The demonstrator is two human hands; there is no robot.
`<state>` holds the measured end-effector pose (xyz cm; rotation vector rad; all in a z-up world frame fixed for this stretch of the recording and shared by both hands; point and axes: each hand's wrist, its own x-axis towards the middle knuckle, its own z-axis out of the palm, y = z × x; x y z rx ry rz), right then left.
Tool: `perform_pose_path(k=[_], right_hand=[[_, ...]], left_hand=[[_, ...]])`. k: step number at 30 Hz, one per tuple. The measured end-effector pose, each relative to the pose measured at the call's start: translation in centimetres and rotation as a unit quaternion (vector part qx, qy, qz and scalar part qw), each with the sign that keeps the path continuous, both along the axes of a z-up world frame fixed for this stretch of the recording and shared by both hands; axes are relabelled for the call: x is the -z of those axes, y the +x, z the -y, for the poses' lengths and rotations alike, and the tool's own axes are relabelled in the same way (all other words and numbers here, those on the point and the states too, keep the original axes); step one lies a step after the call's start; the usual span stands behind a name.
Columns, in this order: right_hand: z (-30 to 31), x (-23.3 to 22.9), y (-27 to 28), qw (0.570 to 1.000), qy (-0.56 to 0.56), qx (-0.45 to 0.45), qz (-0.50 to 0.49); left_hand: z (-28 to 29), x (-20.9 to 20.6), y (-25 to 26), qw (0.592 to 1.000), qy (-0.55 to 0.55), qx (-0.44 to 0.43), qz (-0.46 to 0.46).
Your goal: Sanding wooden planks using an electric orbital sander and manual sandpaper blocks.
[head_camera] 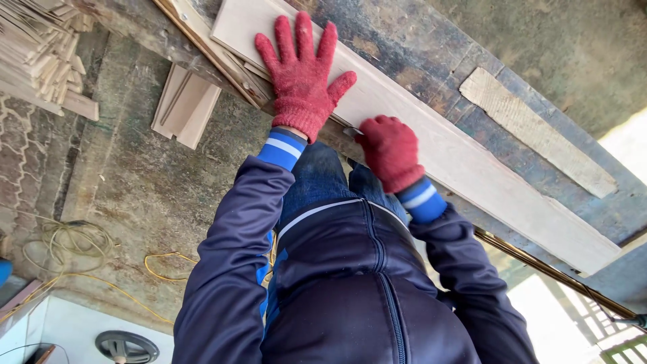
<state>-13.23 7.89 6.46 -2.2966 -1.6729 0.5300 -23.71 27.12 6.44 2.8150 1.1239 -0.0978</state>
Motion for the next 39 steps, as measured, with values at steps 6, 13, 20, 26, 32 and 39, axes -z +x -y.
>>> perform_pose_path(k=[6,13,20,26,32,39], right_hand=[[7.3,-0.5,3.3,0.995,0.029,0.033,-0.084],[-4.1,-0.1,-1.3,0.993,0.093,0.001,-0.078],[-4.5,0.8,-2.0,0.992,0.116,0.016,-0.052],[-1.4,-1.8,-0.1,0.983,0.095,0.063,-0.142],[-1.5,1.1,-0.8,0.996,0.078,0.04,0.017],[21.7,1.8,8.0,0.99,0.07,0.115,-0.045]], left_hand=[[-3.3,1.4,-1.2,0.995,-0.078,0.068,-0.001],[-4.1,1.6,-1.3,0.991,-0.069,0.106,0.039],[-5.4,0.8,-1.6,0.982,-0.055,0.156,0.088],[-4.6,1.3,-1.1,0.988,-0.084,0.109,0.069],[-0.6,0.3,1.7,0.993,-0.025,0.029,0.114],[0.9,-0.2,2.2,0.982,0.005,0.168,0.086]])
